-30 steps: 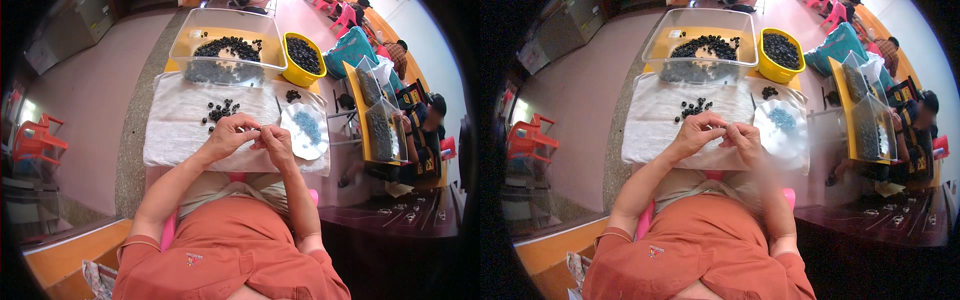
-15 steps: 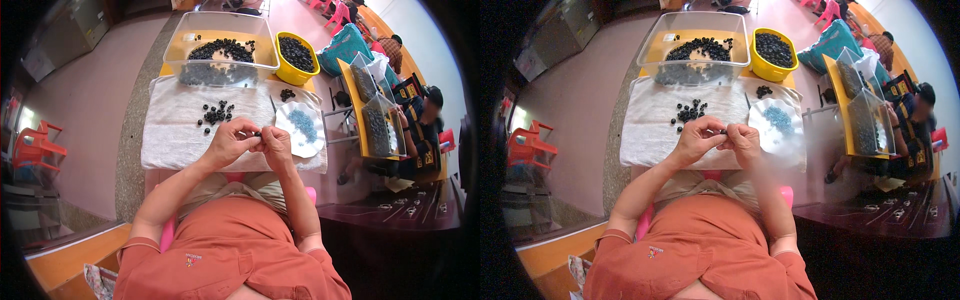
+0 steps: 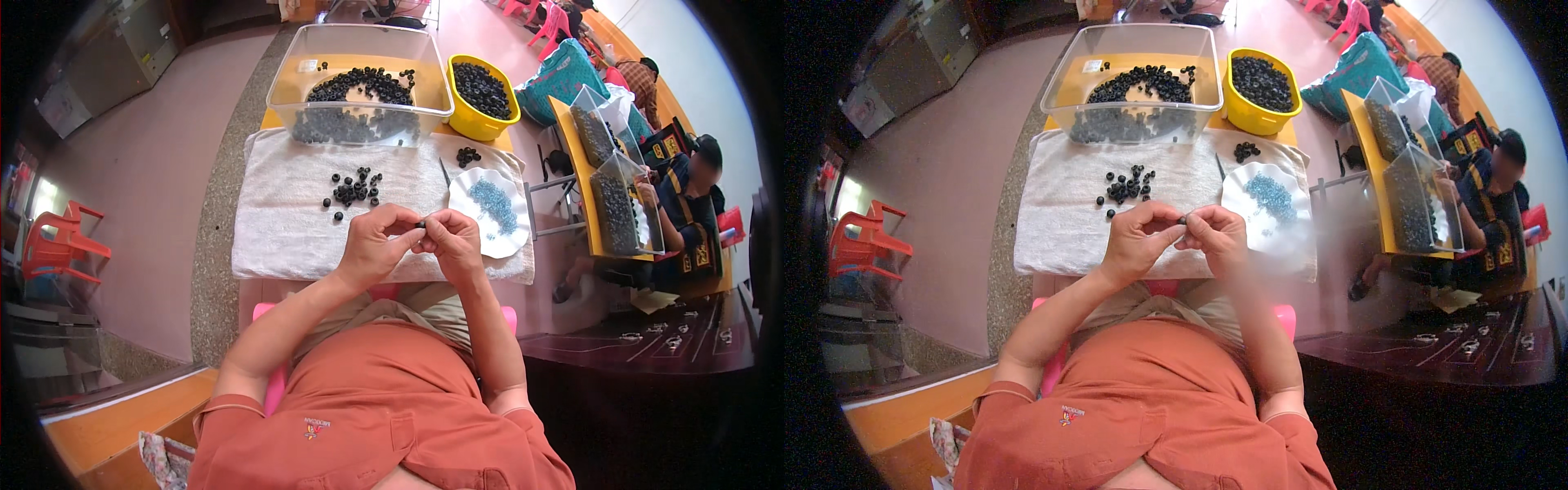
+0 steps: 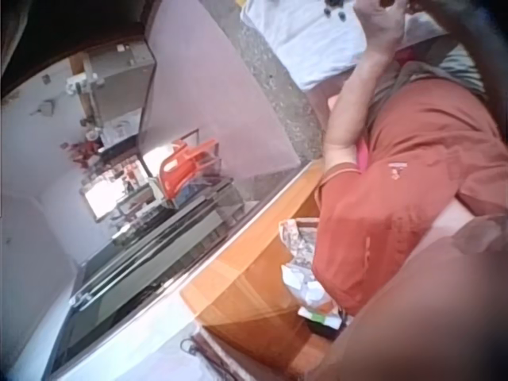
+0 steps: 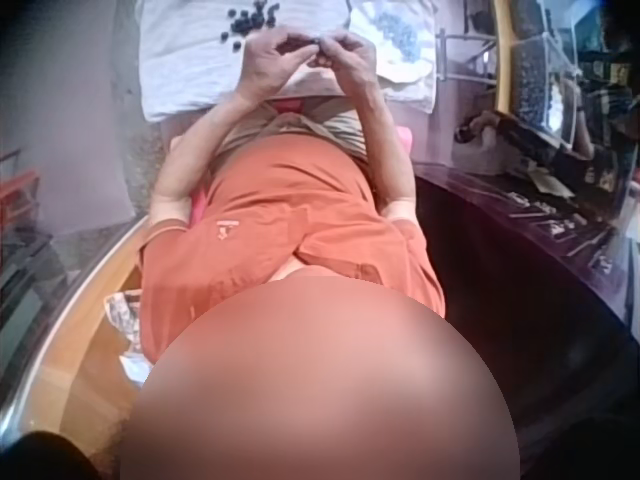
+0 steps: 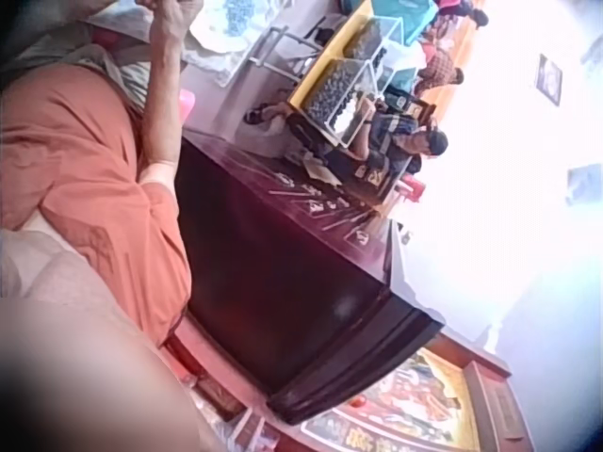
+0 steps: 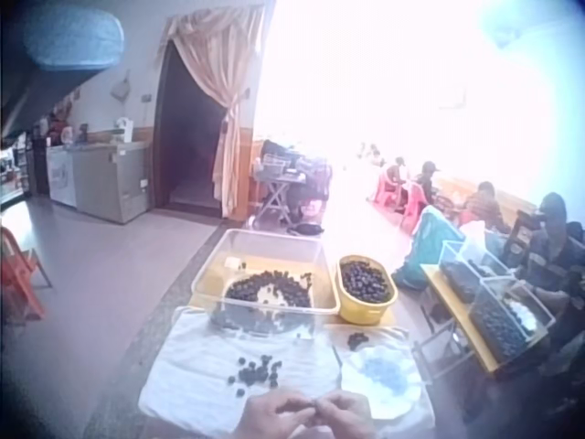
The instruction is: Inspecting and sorting small black items on a workstation.
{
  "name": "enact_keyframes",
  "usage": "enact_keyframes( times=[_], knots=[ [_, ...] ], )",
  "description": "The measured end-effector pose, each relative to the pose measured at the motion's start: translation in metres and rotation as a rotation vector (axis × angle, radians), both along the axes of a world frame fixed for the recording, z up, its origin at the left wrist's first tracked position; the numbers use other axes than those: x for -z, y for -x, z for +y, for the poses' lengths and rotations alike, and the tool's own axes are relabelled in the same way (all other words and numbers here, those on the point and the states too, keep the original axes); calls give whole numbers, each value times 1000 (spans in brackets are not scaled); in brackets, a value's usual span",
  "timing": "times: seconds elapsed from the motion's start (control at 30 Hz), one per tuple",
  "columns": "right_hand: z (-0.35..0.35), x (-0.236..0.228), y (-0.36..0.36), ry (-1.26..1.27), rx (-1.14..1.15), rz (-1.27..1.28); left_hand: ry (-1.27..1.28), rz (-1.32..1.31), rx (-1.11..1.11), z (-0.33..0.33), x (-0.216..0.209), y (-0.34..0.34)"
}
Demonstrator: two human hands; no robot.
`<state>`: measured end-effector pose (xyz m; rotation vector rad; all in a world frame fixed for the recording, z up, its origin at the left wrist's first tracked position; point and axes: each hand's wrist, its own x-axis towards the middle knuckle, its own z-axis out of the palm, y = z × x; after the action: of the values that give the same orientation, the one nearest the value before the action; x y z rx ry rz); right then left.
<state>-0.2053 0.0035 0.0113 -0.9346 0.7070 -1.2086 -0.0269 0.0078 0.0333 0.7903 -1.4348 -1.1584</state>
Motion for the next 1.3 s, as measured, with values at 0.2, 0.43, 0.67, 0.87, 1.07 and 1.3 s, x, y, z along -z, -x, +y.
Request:
enact_keyframes(
  times=[0.2, 0.43, 0.67, 0.87, 1.07, 1.3],
  knots=[
    [7, -5, -2, 56, -49, 45, -239, 160, 31, 0, 7, -4],
    [11, 0, -10, 294, 78, 265, -588, 502, 142, 5, 14, -3],
    [14, -4, -14, 603, 224, 606, -712, 649, 206, 7, 19, -4],
    [16, -8, -17, 746, 264, 726, -766, 638, 225, 10, 15, -8],
    [21, -14, -20, 747, 260, 755, -820, 675, 190, 12, 19, -8],
    [18, -10, -16, 823, 282, 793, -848, 632, 191, 14, 14, -9]
  ],
)
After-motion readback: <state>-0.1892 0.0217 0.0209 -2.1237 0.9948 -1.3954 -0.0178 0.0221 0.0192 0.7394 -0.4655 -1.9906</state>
